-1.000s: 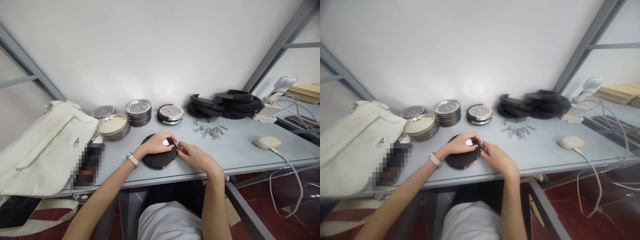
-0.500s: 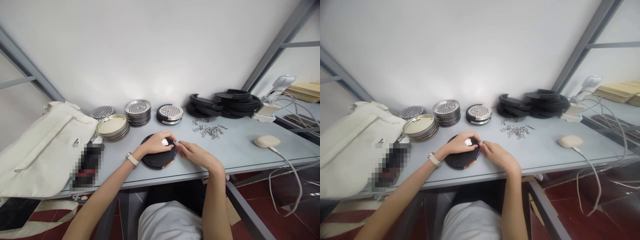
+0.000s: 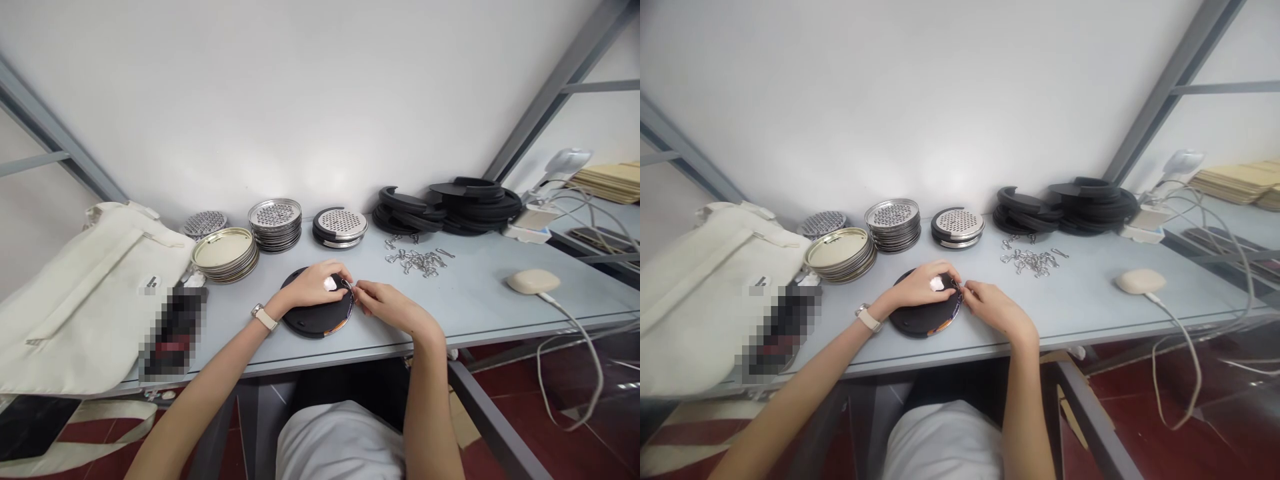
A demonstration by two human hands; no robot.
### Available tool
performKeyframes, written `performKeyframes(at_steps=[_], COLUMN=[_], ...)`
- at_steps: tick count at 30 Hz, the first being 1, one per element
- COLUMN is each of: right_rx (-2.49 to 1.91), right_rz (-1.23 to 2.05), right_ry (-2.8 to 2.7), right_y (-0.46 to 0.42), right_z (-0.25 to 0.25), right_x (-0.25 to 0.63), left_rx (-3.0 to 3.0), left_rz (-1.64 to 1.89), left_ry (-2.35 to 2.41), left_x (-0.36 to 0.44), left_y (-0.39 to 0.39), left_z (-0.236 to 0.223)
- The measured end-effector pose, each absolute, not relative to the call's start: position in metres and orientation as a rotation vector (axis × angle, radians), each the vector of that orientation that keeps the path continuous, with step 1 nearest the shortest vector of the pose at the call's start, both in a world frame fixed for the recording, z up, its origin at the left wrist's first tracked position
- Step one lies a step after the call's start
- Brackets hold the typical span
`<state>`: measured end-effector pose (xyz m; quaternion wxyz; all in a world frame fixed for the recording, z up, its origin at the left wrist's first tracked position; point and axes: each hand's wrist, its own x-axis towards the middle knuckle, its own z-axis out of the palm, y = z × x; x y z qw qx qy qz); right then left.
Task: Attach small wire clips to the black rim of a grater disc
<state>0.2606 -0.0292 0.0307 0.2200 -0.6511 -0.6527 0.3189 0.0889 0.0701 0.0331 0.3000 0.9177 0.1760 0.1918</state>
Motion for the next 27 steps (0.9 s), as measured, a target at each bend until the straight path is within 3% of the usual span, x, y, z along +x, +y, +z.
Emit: performKeyframes(at_steps=[27], right_rx=[-1.745], right_rz=[0.866], right_ry=[-1.841], right_y=[-0.0321], right_z=[0.0325], right_x=[0.2613], left_rx=[2.453], left_rz=[0.518], left_ry=[0.447], left_x=[0.0883], left_y=[0.071], left_z=[0.0308])
